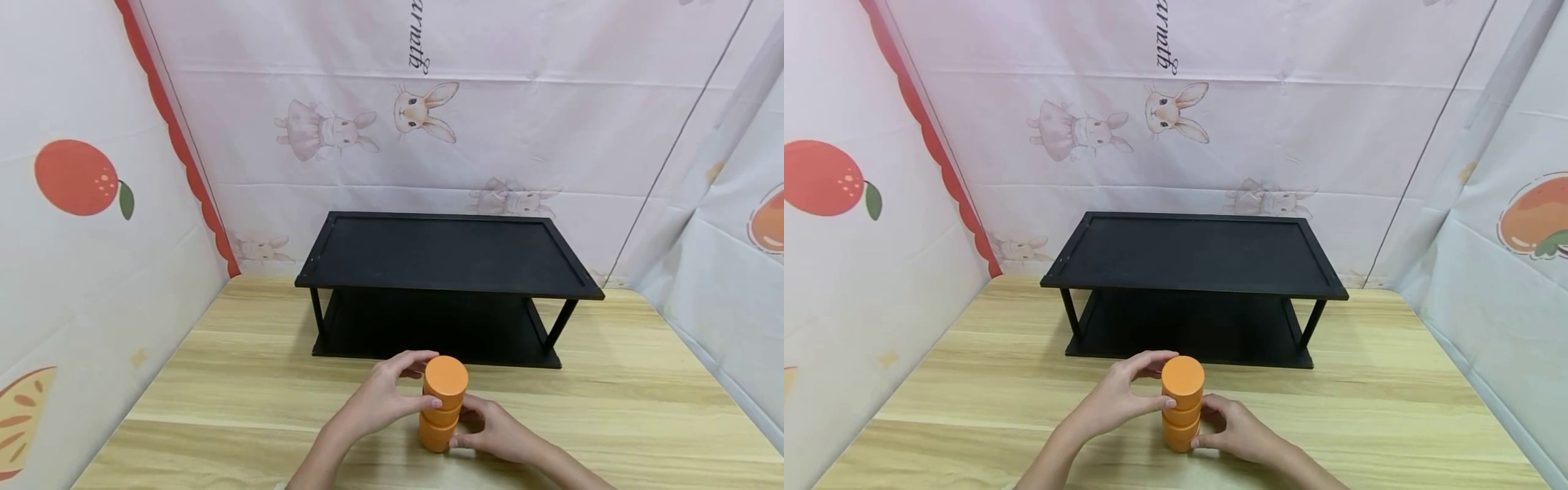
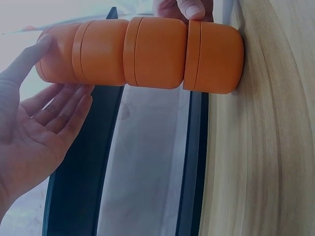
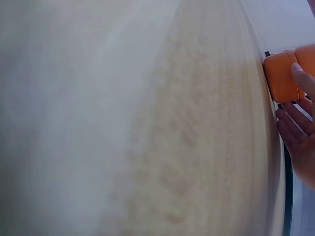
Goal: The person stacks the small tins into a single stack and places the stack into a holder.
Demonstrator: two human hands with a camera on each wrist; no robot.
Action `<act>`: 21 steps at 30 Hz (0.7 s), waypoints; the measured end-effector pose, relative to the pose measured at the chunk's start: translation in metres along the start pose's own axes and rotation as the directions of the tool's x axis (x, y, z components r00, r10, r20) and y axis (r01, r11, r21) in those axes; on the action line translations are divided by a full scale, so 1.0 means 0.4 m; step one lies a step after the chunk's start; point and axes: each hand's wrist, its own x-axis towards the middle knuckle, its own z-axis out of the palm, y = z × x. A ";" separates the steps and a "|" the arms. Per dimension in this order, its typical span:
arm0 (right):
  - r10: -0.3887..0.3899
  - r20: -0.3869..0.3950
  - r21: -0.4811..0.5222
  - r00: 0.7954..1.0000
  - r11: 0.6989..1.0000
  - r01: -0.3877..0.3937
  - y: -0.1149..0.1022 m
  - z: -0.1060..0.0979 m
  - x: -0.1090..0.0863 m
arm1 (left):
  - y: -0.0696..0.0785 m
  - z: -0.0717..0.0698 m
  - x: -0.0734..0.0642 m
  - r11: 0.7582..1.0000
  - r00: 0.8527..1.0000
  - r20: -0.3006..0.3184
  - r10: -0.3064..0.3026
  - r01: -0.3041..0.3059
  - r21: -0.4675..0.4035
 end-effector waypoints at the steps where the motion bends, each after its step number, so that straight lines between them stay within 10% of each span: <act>1: -0.006 -0.001 -0.004 1.000 1.000 0.006 0.001 0.000 0.000 | 0.000 0.000 0.000 1.000 1.000 0.001 -0.005 0.005 0.006; 21: 0.003 -0.009 -0.026 1.000 1.000 -0.003 -0.005 0.001 0.002 | -0.049 0.003 0.001 0.996 0.979 0.181 -0.091 0.086 0.033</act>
